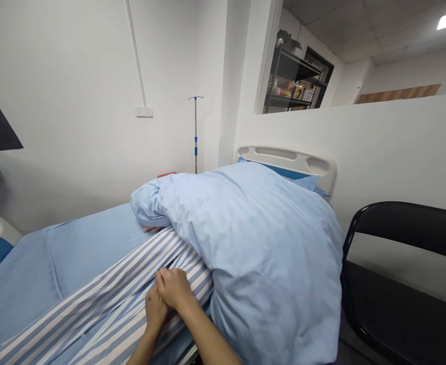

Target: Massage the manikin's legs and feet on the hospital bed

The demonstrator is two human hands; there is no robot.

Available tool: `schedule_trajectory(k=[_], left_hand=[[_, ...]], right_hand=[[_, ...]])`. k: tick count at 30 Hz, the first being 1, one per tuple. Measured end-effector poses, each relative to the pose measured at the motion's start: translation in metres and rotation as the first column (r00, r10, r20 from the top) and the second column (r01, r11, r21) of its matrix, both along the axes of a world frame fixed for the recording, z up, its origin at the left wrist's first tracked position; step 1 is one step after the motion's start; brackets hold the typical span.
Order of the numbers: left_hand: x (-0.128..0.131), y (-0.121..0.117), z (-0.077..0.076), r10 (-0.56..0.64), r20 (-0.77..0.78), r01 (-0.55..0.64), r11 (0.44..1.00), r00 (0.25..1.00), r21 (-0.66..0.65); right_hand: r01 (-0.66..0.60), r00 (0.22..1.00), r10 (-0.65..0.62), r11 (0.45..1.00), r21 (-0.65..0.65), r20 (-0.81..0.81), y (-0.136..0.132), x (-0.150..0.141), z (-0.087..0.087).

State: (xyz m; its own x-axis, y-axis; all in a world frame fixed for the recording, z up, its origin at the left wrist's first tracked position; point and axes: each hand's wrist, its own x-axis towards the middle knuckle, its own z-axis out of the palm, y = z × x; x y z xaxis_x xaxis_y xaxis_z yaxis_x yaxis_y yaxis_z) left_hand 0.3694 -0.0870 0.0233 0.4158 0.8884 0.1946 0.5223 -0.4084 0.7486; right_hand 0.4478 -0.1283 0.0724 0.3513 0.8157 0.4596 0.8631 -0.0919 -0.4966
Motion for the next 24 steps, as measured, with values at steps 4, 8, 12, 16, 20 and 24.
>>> schedule_trajectory(k=[4, 8, 12, 16, 20, 24], left_hand=[[0.001, -0.006, 0.012, 0.018, -0.003, -0.018, 1.000, 1.000, -0.018], [0.003, -0.009, 0.014, 0.032, -0.019, -0.032, 0.999, 0.999, -0.007], [0.006, -0.004, 0.015, 0.010, 0.018, -0.009, 0.998, 1.000, -0.069], [0.018, 0.004, 0.036, -0.015, 0.202, 0.043, 0.990, 0.979, -0.134], [0.032, 0.008, 0.053, 0.039, 0.400, 0.056, 0.973, 0.916, -0.224], [0.035, 0.004, 0.033, 0.137, 0.359, -0.045, 0.966, 0.923, -0.253]], right_hand=[[0.043, 0.982, -0.029, 0.996, 0.073, -0.185, 0.004, 0.010, -0.018], [0.062, 0.952, -0.017, 0.988, 0.139, -0.305, 0.005, 0.013, -0.030], [0.056, 0.934, 0.006, 0.985, 0.165, -0.356, 0.004, 0.014, -0.029], [0.061, 0.908, 0.030, 0.977, 0.204, -0.417, 0.005, 0.016, -0.030], [0.068, 0.872, 0.066, 0.965, 0.254, -0.484, 0.006, 0.018, -0.030], [0.087, 0.864, 0.061, 0.960, 0.266, -0.499, 0.005, 0.019, -0.032]])
